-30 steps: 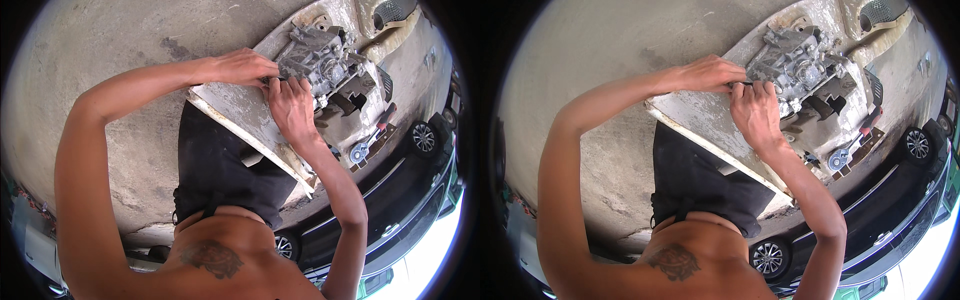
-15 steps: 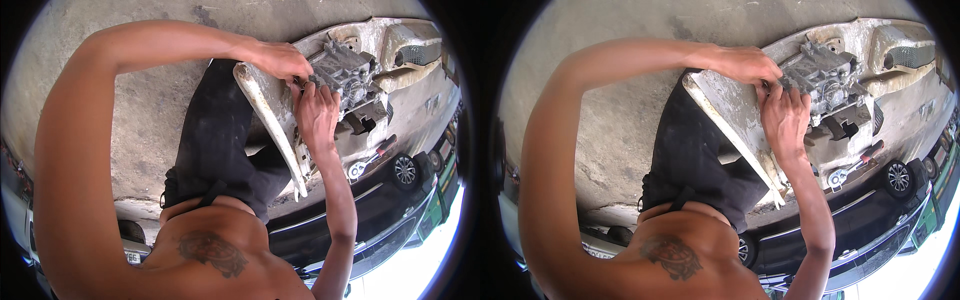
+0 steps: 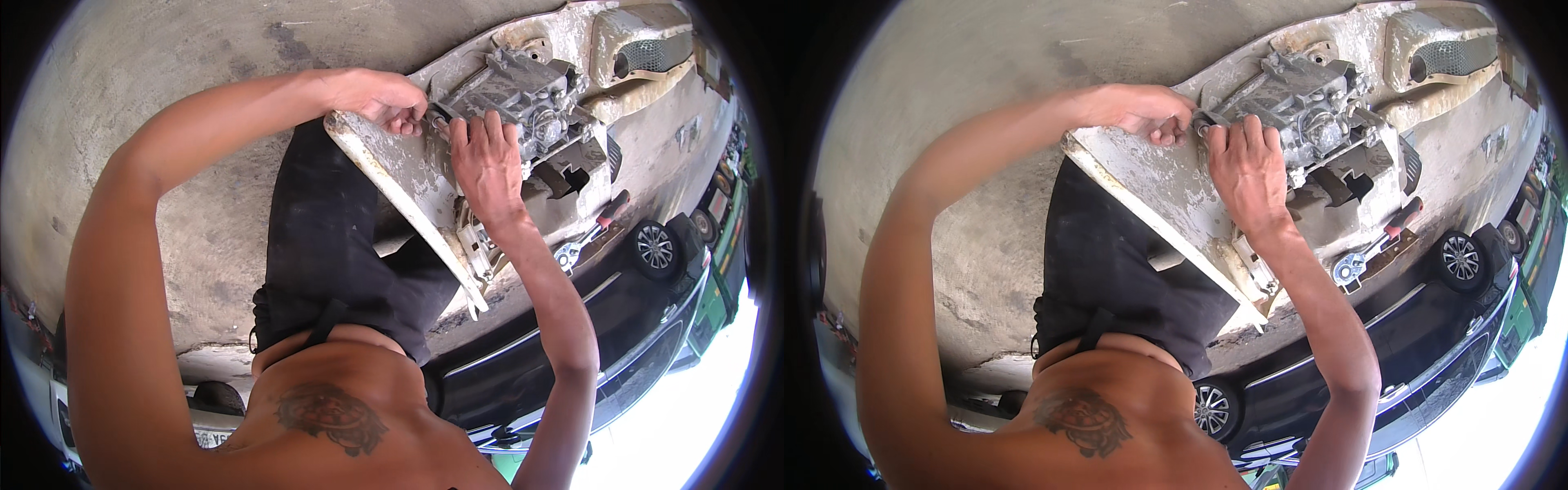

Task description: The person uses a ratchet and hammer to loosen and remove bolts from a dirty mechanical assembly placed on a metal sheet. They repeatedly tighten and loosen fasteners, occasionally tapping the assembly with a hammer to free stuck components.

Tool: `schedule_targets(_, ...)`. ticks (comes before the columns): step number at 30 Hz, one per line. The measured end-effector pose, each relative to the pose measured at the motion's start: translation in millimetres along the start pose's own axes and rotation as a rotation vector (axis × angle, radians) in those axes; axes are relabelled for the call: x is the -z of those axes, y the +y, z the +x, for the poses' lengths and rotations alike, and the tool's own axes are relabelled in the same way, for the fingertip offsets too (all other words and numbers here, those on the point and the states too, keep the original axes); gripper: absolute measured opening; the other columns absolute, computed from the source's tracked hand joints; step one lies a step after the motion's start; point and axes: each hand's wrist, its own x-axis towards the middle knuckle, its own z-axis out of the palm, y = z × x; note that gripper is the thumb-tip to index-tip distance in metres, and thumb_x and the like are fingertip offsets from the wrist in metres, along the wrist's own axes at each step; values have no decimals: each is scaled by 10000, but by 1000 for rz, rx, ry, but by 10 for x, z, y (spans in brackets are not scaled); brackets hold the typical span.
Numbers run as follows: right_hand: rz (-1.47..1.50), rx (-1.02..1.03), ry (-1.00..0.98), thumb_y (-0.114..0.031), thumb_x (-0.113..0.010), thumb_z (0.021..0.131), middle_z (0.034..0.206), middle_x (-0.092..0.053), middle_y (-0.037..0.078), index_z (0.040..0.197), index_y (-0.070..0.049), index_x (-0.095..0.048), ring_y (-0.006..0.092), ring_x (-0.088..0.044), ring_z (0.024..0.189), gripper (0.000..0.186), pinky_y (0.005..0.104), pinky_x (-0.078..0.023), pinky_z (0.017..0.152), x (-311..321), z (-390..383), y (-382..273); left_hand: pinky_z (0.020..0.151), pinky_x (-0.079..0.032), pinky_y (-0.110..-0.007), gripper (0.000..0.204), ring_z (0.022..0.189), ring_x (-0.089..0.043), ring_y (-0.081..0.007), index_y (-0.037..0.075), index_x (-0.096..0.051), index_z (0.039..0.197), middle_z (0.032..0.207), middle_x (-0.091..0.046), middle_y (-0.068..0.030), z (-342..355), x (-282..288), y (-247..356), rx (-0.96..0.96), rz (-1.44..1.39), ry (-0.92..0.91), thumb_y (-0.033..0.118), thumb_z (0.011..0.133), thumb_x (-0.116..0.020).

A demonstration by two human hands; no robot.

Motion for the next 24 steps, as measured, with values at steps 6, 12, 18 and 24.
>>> schedule_targets(6, 81, -191, -134, -238, -645, 959, 797, -613, 76, 950, -62, -646, 238, -607, 831, 177, 388, -420, 783, 186, 20, -187, 565, -435, -304, 296, 678, -596, -197, 31, -562, 1224, 891, -635, -139, -51, -43, 5, -31, 17, 46, 101, 964, -439)
schedule_targets(12, -2, -104, -103, -226, -664, 927, 809, -612, 60, 907, -97, -617, 229, -609, 836, 139, 390, -416, 773, -2, 64, -174, 599, -475, -343, 404, 707, -615, -213, 30, -482, 1364, 884, -621, -128, -191, -92, 61, -93, 117, 75, 114, 973, -426)
schedule_targets(18, 85, -120, 51, -163, -663, 860, 834, -603, 51, 952, -100, -595, 214, -577, 919, 131, 379, -405, 768, -5, 0, -162, 627, -484, -350, 395, 724, -615, -212, 43, -475, 1355, 921, -596, -119, -105, -58, 21, -79, 143, 34, 134, 974, -424)
schedule_targets(24, 71, 32, 27, -193, -687, 880, 775, -631, 67, 912, -92, -577, 219, -584, 849, 153, 382, -406, 775, -6, 37, -146, 650, -488, -352, 283, 732, -604, -204, 41, -532, 1222, 898, -577, -95, -124, -46, -29, -141, 132, 40, 135, 981, -418)
